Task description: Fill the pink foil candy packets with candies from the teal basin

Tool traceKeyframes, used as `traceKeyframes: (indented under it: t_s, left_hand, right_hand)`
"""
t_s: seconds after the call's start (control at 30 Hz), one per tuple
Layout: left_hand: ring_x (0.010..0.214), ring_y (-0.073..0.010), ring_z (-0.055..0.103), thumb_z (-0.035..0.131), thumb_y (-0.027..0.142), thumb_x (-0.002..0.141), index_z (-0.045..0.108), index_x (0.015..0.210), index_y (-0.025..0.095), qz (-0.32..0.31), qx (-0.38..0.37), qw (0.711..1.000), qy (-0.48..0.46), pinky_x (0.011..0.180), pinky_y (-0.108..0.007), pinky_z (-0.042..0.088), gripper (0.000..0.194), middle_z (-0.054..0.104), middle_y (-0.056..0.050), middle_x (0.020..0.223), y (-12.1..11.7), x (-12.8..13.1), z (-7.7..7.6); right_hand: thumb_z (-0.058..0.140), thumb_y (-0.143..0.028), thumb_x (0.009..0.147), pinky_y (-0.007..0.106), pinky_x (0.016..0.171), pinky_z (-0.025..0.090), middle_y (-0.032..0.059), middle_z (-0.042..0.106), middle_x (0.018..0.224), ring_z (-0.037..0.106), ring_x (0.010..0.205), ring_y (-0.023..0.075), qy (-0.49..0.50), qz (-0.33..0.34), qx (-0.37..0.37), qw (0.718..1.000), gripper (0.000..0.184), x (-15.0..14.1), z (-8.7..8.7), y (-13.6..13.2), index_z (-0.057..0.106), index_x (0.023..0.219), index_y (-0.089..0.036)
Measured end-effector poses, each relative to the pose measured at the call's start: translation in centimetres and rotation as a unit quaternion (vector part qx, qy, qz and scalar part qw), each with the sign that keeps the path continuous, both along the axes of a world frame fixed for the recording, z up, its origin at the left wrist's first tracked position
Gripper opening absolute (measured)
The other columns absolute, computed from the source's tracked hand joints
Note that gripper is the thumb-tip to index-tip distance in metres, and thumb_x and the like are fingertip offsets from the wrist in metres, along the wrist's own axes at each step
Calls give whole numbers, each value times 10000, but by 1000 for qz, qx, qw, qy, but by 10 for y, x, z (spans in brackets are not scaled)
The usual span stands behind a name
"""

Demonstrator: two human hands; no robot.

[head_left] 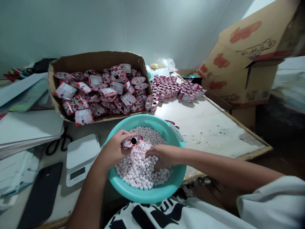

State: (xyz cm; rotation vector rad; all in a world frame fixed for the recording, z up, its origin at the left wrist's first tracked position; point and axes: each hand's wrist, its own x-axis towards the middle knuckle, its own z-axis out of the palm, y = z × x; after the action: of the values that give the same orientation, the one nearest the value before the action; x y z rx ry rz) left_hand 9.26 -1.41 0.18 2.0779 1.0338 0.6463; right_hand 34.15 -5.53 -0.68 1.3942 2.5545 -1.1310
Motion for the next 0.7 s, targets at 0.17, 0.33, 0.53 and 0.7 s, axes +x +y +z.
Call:
traceKeyframes:
  t_s: [0.17, 0.33, 0.53, 0.7]
  left_hand:
    - [1023, -230, 630, 639, 211, 771, 678, 1258, 268, -14, -18, 998, 54, 885, -312, 506, 491, 623, -64, 1161, -2, 2, -2]
    - [1055, -243, 627, 686, 285, 775, 692, 1196, 274, -26, 3, 995, 96, 900, -317, 482, 422, 665, -34, 1155, -6, 2, 2]
    - [965, -238, 639, 689, 255, 761, 705, 1006, 222, -26, 49, 990, 127, 775, -308, 472, 248, 688, -37, 1045, -9, 3, 6]
    - [1040, -219, 636, 661, 197, 763, 678, 1110, 252, -13, 45, 994, 95, 872, -297, 472, 352, 681, -11, 1121, -11, 2, 6]
  right_hand:
    - [815, -264, 628, 248, 585, 414, 6, 733, 861, 622, 695, 179, 0, -49, -12, 999, 524, -9, 24, 14, 734, 1143, -212]
    - [812, -305, 658, 270, 601, 381, 23, 715, 871, 587, 726, 169, 1, -39, 89, 995, 425, -27, 58, 33, 729, 1051, -168]
    - [802, -304, 646, 287, 588, 349, 20, 689, 821, 559, 692, 168, -60, -29, 152, 986, 326, -48, 64, 38, 716, 940, -194]
    - [814, -365, 691, 301, 700, 442, 60, 694, 1098, 628, 904, 230, -46, -20, 138, 989, 612, -27, 73, 25, 628, 1256, -222]
